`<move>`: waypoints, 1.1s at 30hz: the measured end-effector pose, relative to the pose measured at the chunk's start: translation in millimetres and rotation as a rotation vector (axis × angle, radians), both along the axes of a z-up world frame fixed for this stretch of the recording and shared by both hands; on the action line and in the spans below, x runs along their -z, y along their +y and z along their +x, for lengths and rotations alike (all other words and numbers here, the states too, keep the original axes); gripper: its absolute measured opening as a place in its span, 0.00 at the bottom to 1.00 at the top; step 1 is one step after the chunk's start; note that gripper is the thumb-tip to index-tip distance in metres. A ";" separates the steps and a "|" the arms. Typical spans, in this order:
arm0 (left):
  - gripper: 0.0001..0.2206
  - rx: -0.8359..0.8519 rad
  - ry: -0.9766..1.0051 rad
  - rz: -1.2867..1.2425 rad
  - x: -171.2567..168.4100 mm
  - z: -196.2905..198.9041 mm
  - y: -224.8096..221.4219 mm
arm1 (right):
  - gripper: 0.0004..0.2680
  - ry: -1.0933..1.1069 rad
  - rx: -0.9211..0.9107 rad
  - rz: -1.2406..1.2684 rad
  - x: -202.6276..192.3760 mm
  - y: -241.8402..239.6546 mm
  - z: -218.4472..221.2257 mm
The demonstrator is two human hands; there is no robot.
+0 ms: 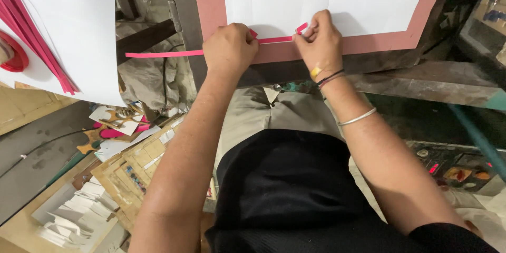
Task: Manually applying and taping thin decorative paper strips onto a larger paper sheet for packaging.
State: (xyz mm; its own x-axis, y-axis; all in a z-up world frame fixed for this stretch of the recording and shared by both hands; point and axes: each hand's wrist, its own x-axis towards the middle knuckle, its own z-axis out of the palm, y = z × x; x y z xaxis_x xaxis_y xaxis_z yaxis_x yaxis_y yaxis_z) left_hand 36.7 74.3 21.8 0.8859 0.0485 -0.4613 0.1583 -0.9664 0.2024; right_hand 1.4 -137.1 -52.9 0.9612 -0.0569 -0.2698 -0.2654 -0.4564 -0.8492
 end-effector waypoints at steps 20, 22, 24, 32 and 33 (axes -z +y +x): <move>0.06 0.171 -0.422 -0.169 27.5 -32.8 6.8 | 0.18 0.095 0.091 0.085 7.1 66.7 11.6; 0.06 0.223 -0.514 -0.216 26.6 -45.0 15.2 | 0.18 0.109 0.083 0.051 11.2 67.7 8.1; 0.02 0.402 -0.629 -0.193 18.5 -44.7 19.8 | 0.17 0.154 0.128 0.208 8.0 64.5 12.6; 0.05 0.276 -0.596 -0.391 -54.9 -75.0 68.8 | 0.13 0.074 0.194 0.287 -6.9 70.5 -22.8; 0.06 0.221 -0.552 -0.463 -67.3 -74.2 75.0 | 0.10 0.094 0.246 0.405 -9.9 70.0 -30.5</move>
